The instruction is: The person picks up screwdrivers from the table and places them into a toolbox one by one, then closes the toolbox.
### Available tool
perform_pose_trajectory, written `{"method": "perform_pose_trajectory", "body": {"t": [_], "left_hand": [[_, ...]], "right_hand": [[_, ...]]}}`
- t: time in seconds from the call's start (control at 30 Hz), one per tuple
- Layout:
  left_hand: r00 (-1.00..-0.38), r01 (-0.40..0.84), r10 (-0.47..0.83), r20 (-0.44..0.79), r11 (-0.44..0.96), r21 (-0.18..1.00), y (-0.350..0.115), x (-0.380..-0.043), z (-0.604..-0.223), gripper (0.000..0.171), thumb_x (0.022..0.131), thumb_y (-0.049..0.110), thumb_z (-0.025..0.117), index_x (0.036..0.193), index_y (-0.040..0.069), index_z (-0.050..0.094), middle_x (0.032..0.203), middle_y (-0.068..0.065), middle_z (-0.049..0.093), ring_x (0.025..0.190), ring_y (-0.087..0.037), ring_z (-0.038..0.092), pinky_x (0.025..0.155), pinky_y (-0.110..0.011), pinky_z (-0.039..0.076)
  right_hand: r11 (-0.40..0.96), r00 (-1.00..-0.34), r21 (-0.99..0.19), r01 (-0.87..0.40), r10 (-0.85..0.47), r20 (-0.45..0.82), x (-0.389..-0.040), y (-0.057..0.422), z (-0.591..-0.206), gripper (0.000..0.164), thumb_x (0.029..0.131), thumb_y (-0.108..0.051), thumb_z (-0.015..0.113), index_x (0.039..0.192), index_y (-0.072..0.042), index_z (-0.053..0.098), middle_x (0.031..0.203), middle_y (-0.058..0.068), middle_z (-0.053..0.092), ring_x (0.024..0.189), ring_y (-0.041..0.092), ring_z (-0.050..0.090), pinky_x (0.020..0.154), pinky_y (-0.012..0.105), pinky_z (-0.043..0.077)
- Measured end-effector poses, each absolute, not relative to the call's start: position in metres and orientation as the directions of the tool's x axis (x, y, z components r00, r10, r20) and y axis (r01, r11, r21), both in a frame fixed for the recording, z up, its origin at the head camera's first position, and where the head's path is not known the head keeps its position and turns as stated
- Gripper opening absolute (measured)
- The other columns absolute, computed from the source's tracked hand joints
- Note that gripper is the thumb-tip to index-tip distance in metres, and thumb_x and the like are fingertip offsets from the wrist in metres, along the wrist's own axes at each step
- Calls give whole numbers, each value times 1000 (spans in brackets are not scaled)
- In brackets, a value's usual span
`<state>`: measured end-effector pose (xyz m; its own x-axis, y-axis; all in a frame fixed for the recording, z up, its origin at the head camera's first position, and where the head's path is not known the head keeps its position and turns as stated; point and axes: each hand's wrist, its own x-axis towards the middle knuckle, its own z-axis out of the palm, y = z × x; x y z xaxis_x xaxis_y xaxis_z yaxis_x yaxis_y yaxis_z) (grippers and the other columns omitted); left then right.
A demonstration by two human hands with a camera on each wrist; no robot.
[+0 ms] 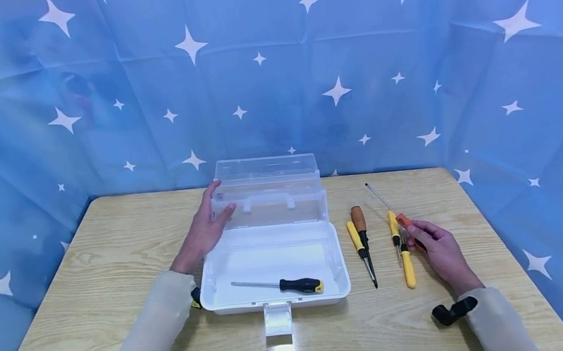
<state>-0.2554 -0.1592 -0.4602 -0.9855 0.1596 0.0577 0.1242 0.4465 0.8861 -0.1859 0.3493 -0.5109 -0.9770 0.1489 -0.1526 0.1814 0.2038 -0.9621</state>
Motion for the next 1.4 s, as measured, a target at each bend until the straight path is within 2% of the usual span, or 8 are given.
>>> {"method": "perform_pose_trajectory", "body": {"t": [0.13, 0.33, 0.5, 0.8, 1.23, 1.4], "left_hand": [[-986, 121, 160, 55, 441, 889, -159, -256, -461, 73, 99, 57, 48, 158, 36, 10, 166, -6, 11, 150, -38, 19, 116, -64, 22], [-985, 120, 161, 54, 436, 892, -160, -255, -463, 72, 100, 55, 48, 158, 37, 10, 167, -5, 9, 150, -37, 18, 116, -64, 21], [-986, 113, 161, 46, 437, 892, -159, -255, -464, 72, 100, 55, 48, 158, 37, 10, 167, -4, 8, 151, -36, 16, 116, -64, 20], [-985, 124, 165, 55, 445, 887, -159, -254, -462, 70, 102, 49, 49, 158, 36, 9, 167, -3, 6, 151, -36, 13, 116, -65, 19], [-986, 116, 158, 52, 431, 895, -159, -255, -460, 70, 101, 51, 49, 158, 37, 10, 167, -5, 10, 150, -37, 18, 115, -65, 22], [-986, 121, 158, 57, 429, 895, -160, -255, -460, 70, 101, 51, 49, 158, 36, 11, 167, -5, 9, 150, -37, 17, 115, -65, 22]], "right_hand": [[252, -978, -952, 177, 154, -141, -185, 348, -512, 56, 98, -42, 60, 137, -3, 57, 98, -13, 67, 82, 1, 64, 74, 15, 53], [247, -984, -958, 142, 139, -110, -183, 348, -516, 53, 99, -41, 57, 136, -3, 56, 101, -10, 66, 83, 2, 62, 74, 15, 53], [195, -989, -975, 103, 122, -80, -182, 348, -518, 51, 100, -37, 58, 135, 0, 56, 100, -5, 67, 82, 5, 62, 73, 17, 54], [123, -991, -988, 91, 107, -78, -182, 347, -515, 48, 100, -35, 59, 132, 1, 58, 99, -3, 70, 81, 6, 62, 71, 18, 54], [41, -988, -993, 115, 111, -110, -184, 343, -504, 39, 98, -33, 62, 128, -8, 61, 98, -6, 68, 80, 8, 61, 71, 21, 54], [92, -987, -987, 131, 109, -121, -183, 341, -496, 41, 99, -35, 60, 130, -9, 59, 101, -5, 67, 81, 9, 60, 72, 21, 52]]}}
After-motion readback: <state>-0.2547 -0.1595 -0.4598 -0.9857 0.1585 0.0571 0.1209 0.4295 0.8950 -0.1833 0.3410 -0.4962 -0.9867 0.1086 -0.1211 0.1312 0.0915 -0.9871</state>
